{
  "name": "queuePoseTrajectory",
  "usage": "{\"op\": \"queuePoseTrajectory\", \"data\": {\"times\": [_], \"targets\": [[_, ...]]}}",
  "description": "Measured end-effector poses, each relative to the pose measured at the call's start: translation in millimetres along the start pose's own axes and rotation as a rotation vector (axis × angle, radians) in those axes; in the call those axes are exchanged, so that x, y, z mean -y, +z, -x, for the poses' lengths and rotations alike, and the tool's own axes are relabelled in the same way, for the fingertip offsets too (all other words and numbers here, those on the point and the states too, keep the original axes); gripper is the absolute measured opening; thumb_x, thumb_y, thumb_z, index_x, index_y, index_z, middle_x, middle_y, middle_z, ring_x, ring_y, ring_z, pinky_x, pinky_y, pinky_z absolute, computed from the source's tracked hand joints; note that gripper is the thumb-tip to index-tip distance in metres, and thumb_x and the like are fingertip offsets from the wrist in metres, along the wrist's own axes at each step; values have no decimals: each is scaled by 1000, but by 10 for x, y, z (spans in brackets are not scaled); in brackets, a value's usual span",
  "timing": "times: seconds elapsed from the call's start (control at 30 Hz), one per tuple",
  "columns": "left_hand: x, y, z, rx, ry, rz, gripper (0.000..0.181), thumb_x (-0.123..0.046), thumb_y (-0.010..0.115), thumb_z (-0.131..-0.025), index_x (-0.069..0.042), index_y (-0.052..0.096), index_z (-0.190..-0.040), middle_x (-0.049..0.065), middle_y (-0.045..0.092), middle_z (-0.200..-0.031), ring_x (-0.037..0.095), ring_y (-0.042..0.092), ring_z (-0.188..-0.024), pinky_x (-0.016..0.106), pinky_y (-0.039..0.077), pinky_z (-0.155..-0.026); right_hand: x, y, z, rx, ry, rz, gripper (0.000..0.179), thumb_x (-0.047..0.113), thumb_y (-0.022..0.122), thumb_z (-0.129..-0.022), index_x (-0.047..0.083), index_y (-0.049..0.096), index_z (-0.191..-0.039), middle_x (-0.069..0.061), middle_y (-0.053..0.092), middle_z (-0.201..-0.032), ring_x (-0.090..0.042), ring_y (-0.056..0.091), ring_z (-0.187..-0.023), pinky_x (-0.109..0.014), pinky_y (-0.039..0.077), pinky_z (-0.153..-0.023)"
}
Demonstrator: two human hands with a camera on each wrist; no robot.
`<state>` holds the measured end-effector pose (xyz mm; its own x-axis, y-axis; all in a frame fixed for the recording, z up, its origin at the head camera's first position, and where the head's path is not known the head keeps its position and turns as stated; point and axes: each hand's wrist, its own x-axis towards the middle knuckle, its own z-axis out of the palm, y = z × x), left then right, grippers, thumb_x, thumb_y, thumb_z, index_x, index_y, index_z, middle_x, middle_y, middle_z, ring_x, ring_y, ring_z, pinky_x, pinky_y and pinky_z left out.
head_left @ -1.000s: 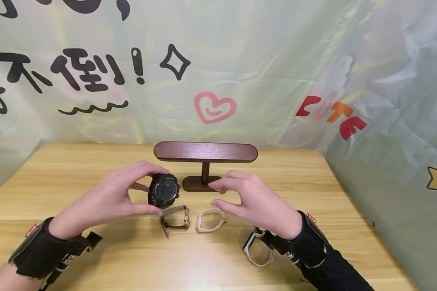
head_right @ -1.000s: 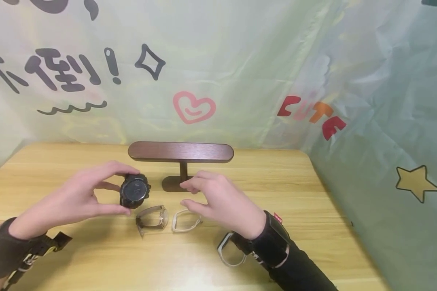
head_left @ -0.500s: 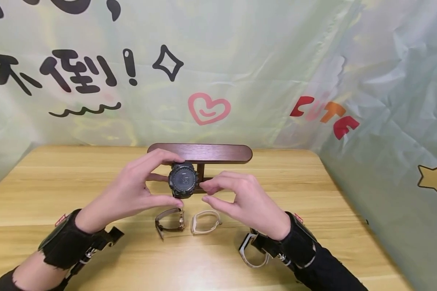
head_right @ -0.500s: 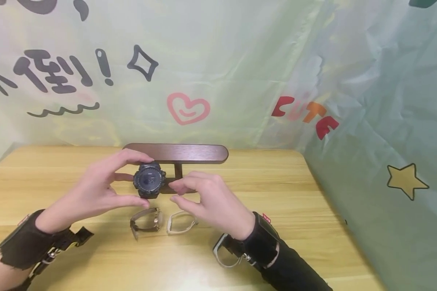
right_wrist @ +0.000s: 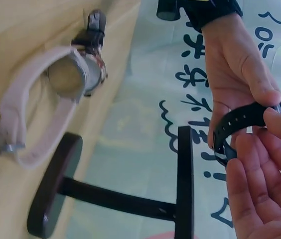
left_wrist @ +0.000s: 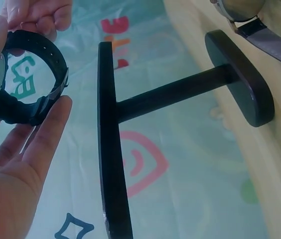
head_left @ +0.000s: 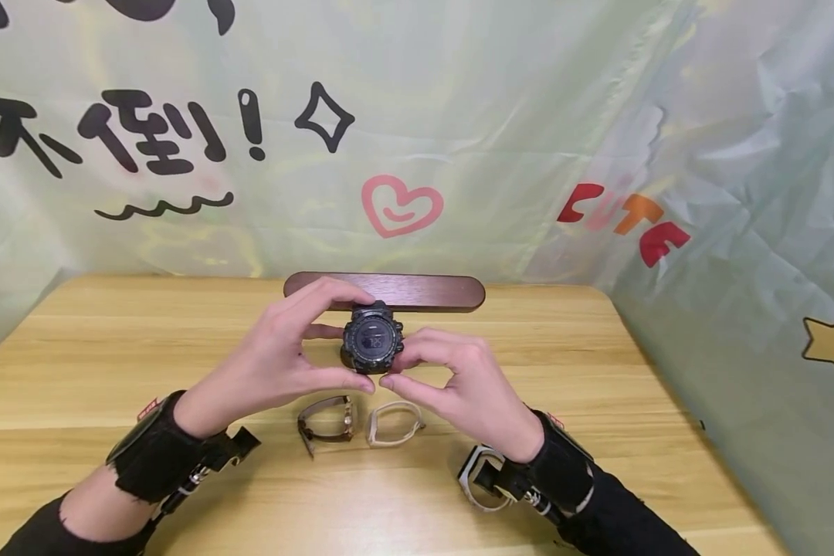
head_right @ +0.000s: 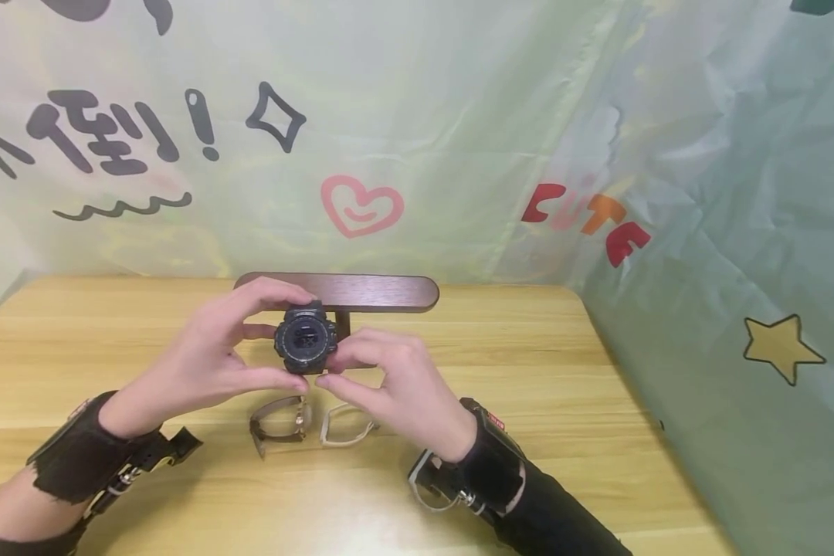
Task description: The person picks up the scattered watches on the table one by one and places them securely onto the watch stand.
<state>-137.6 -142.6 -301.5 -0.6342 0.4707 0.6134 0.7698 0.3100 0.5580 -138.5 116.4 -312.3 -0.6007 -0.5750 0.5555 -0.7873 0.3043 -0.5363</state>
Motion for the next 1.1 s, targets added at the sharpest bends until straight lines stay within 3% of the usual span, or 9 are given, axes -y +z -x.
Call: {"op": "queuePoseTrajectory", "data": {"times": [0.2, 0.53, 0.73, 0.9, 1.0, 1.1], "targets": [[16, 22, 1, 7, -3, 21, 87, -11, 103, -66, -10, 60, -141, 6, 65, -136, 16, 65, -126, 27, 65, -90, -41, 67, 17, -30, -15, -35, 4, 16, 85, -94, 14, 82, -93, 5, 79, -99, -6, 74, -97, -27, 63, -86], [40, 49, 16, -3, -17, 34, 87, -11, 102, -69, -12, 59, -144, 6, 64, -139, 16, 63, -130, 29, 64, -95, -58, 108, 16, -66, -34, -64, 9, 3, 85, -91, 11, 81, -91, 0, 79, -93, -4, 74, -84, -20, 65, -75], [62, 58, 5, -7, 15, -18, 90, -18, 102, -70, -11, 57, -147, 4, 64, -142, 16, 64, -131, 28, 63, -100, -64, 104, 25, -90, -68, -51, 2, 5, 83, -93, 6, 81, -92, -4, 80, -95, -9, 76, -85, -19, 65, -73], [73, 36, -5, -35, 63, -65, 95, -22, 102, -71, -10, 56, -153, 9, 62, -150, 20, 62, -134, 31, 61, -103, -91, 86, 28, -120, -126, -46, 5, 2, 82, -93, 6, 82, -96, -5, 81, -97, -12, 78, -86, -19, 65, -75], [68, 6, 0, -48, 69, -56, 94, -31, 99, -75, -10, 55, -155, 10, 61, -153, 22, 62, -134, 31, 60, -106, -102, 67, 24, -138, -144, -44, 4, 2, 82, -93, 6, 82, -96, -5, 81, -95, -13, 77, -85, -19, 65, -75], [73, -38, 11, -69, 74, -66, 87, -51, 88, -85, -11, 55, -155, 9, 61, -152, 25, 65, -129, 30, 58, -108, -108, 47, 17, -152, -154, -38, 2, 7, 81, -95, 6, 82, -94, -4, 80, -92, -12, 77, -83, -19, 65, -75]]}}
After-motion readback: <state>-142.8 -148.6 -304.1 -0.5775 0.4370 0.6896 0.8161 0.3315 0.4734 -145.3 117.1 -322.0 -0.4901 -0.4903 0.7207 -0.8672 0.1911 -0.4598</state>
